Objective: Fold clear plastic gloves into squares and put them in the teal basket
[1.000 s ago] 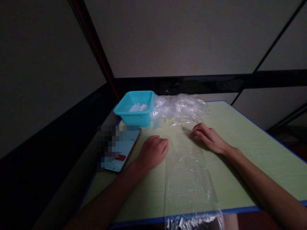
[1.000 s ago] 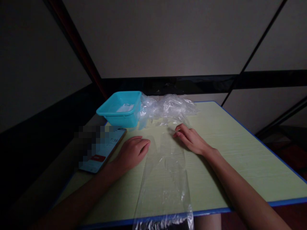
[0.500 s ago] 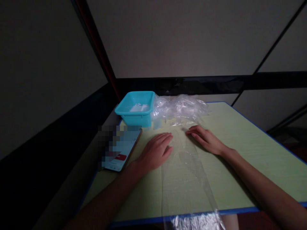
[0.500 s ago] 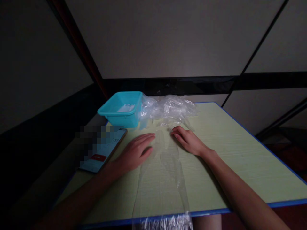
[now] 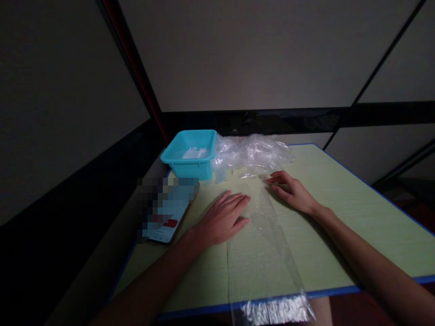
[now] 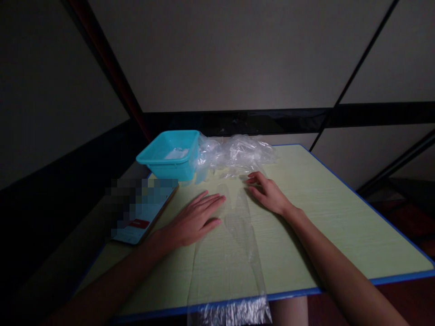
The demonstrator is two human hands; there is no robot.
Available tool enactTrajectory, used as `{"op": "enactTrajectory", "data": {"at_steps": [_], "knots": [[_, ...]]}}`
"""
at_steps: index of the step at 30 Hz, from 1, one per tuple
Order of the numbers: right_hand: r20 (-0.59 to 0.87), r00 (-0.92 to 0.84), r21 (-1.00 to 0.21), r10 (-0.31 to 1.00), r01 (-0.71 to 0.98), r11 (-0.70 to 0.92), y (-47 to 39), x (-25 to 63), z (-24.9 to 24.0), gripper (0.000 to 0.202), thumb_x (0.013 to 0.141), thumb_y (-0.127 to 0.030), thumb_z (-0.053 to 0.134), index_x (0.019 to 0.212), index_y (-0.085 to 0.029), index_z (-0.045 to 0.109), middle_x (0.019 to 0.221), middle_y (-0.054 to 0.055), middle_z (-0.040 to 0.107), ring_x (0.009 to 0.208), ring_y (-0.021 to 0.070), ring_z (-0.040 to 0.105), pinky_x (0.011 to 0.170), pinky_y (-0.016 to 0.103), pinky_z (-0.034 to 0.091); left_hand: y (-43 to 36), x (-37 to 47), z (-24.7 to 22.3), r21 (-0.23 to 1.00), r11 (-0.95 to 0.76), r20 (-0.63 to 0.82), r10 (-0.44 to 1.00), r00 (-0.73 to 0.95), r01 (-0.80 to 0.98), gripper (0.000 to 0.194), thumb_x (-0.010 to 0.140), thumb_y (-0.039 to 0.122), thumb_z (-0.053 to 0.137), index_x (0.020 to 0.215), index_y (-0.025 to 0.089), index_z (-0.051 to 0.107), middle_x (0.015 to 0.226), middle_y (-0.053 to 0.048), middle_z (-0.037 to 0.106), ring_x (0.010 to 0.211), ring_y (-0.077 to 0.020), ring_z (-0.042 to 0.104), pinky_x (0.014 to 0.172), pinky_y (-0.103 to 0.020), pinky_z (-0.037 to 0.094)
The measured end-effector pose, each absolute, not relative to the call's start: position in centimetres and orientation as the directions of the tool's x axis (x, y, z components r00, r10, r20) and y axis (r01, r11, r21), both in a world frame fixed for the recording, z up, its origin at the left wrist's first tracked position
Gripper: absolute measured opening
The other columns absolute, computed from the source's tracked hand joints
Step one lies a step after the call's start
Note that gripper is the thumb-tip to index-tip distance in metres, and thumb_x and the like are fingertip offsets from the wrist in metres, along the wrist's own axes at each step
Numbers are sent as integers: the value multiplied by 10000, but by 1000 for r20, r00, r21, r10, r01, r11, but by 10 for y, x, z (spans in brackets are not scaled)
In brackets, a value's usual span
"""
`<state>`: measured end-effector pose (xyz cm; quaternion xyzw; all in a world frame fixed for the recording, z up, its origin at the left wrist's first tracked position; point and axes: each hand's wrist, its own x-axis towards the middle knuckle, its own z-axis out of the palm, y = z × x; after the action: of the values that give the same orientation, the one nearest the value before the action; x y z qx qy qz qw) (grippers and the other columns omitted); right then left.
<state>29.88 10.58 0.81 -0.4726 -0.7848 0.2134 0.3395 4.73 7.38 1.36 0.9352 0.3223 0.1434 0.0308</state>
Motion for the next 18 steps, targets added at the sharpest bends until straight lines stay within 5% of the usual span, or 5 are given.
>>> {"op": "enactTrajectory", "data": {"at_steps": [9,18], "knots": [[242,-359,-753,901,517,408,125,287,4,168,786,-323,497,849,-168,515,774,36,549,690,159,518,622,304,439,65,52,26,187,-861,237,507,829,473,361,864,328,463,1181,155,473,1336,-88,436,1271,-188,315,1082,-419,147],[180,-480,-756,859,491,432,151,291,8,301,778,-434,487,660,-160,527,632,0,515,587,129,477,567,269,407,62,60,23,237,-887,143,435,889,395,547,862,402,439,1320,132,312,1397,-94,340,1308,-178,238,1091,-388,114]]}}
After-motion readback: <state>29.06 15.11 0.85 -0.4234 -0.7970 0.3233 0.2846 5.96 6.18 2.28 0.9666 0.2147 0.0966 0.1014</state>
